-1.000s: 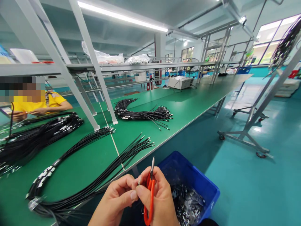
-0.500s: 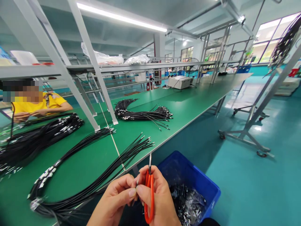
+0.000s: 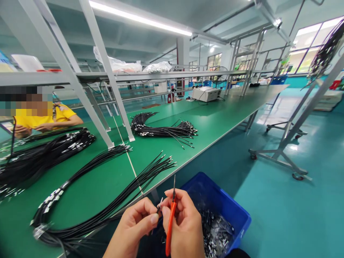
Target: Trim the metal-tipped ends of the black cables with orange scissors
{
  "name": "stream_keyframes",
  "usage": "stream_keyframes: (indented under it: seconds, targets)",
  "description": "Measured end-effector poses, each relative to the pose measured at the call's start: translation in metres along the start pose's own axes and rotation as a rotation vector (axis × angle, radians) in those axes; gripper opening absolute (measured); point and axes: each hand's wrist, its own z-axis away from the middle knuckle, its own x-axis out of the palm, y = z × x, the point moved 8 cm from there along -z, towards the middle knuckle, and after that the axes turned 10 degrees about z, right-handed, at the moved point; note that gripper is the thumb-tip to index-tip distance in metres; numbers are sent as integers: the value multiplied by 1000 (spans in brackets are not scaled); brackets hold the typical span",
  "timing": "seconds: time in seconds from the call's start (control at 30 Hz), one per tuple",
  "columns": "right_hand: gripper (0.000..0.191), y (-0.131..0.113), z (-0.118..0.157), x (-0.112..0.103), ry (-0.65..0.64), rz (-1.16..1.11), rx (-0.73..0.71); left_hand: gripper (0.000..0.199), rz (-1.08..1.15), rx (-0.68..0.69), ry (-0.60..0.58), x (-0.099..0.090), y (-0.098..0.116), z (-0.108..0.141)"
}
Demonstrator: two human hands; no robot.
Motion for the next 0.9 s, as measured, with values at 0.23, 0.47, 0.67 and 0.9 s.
stream_keyframes:
  seconds: [0.23,0.47,0.67,0.9]
  targets:
    - [22,-4,3,-2,56,191,-99,29,-57,22,22,5,6,4]
    - [19,-10,7,-7,-29,335,-195,25,7,2,21,-5,6,4]
    - [54,-3,8,12,-762,149,38,14,171,-91,-78,-6,12,3]
    - [55,20,19,16,-1042,82,285,11,302,-172,-197,1,11,3]
